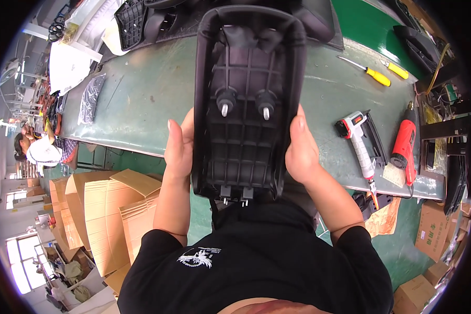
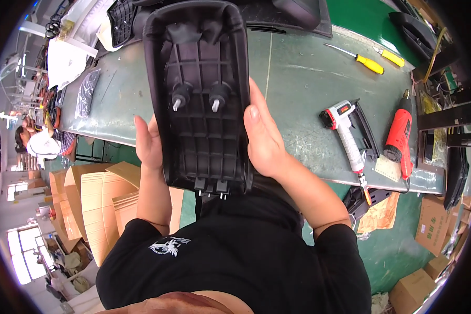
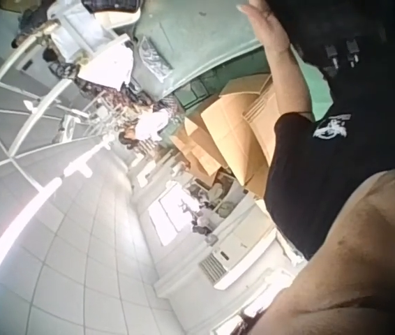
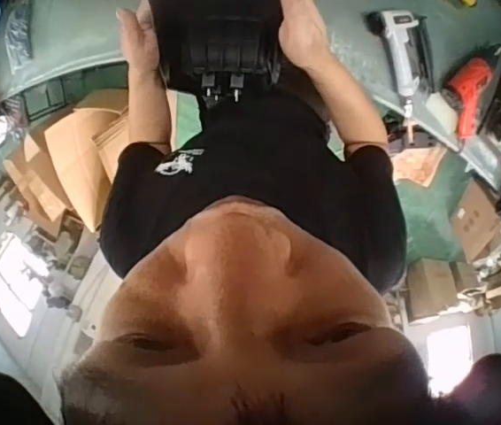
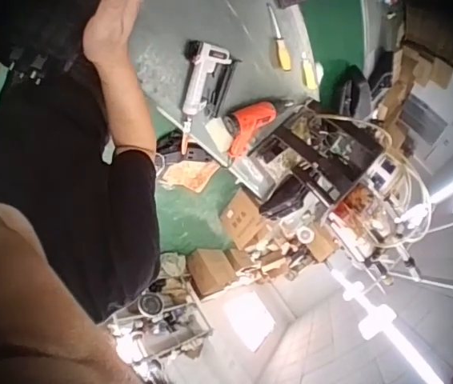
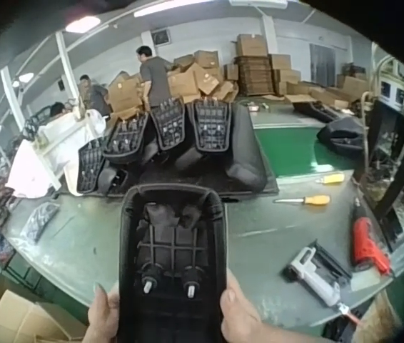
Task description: Assembling and inspecting motorcycle or scooter seats at a factory workbench using various tools.
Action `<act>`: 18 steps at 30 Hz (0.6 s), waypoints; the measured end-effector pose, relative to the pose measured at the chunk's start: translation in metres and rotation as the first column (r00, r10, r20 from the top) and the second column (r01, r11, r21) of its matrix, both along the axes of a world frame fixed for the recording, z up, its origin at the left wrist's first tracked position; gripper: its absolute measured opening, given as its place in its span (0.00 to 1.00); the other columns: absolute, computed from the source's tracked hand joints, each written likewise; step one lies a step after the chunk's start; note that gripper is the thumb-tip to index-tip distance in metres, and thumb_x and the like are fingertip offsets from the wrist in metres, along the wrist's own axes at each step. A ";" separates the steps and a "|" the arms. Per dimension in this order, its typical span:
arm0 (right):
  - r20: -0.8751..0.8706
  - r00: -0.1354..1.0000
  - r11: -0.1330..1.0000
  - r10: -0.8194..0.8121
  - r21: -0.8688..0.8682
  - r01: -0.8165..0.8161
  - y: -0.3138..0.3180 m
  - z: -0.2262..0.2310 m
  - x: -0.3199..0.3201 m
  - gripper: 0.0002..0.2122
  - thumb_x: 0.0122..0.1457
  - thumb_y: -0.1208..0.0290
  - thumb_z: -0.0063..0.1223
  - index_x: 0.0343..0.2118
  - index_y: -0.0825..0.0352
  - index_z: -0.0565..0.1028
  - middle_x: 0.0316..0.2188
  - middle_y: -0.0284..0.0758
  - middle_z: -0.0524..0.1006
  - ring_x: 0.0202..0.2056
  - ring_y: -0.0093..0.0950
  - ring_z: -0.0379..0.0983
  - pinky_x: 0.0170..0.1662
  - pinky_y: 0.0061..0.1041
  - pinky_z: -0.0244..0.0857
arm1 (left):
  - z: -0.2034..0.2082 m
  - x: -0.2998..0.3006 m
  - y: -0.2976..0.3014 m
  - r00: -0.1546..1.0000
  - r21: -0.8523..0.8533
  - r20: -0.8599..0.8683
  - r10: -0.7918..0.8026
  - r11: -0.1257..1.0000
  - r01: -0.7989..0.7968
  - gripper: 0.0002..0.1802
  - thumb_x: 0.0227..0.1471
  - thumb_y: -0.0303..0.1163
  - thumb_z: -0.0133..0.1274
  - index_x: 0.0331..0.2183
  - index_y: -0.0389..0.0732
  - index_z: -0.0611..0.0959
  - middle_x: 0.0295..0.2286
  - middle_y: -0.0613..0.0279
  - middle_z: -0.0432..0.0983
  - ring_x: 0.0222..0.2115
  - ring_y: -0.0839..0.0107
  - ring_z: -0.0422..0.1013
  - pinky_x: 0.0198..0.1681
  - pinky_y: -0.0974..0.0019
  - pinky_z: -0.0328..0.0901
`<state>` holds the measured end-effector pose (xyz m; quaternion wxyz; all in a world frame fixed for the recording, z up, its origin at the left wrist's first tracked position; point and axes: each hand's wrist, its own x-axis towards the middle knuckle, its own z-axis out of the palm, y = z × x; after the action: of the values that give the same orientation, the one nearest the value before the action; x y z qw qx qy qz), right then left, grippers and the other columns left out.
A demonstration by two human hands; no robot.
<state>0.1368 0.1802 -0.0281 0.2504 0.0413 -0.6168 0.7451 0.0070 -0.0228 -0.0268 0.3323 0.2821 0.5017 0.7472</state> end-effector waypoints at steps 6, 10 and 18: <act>0.070 0.998 0.996 0.011 -0.089 -0.005 -0.003 -0.022 0.002 0.34 0.76 0.51 0.26 0.72 0.77 0.45 0.72 0.43 0.53 0.72 0.33 0.48 0.73 0.32 0.40 | -0.021 -0.004 -0.002 0.961 0.196 0.264 -0.078 0.980 0.026 0.48 0.68 0.66 0.23 0.67 0.31 0.61 0.63 0.50 0.65 0.63 0.58 0.64 0.66 0.57 0.58; 0.030 0.993 0.955 0.114 -0.281 -0.101 -0.005 -0.028 -0.002 0.34 0.76 0.49 0.25 0.72 0.76 0.47 0.72 0.42 0.54 0.72 0.33 0.50 0.73 0.32 0.42 | -0.020 0.002 0.002 0.956 0.161 0.293 -0.003 0.986 -0.046 0.47 0.69 0.65 0.24 0.66 0.31 0.65 0.61 0.49 0.68 0.61 0.59 0.67 0.65 0.57 0.60; 0.053 0.965 0.789 0.256 -0.588 -0.177 -0.014 -0.048 0.012 0.34 0.75 0.44 0.26 0.67 0.71 0.61 0.64 0.41 0.68 0.63 0.33 0.67 0.67 0.36 0.59 | -0.051 0.008 -0.020 0.886 0.170 0.464 -0.004 0.982 -0.084 0.41 0.71 0.59 0.30 0.63 0.32 0.69 0.57 0.50 0.74 0.57 0.60 0.71 0.58 0.60 0.68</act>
<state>0.1483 0.1662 -0.0762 0.1234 -0.0147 -0.3671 0.9218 0.0150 -0.0432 -0.0774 0.3988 0.1154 0.3425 0.8429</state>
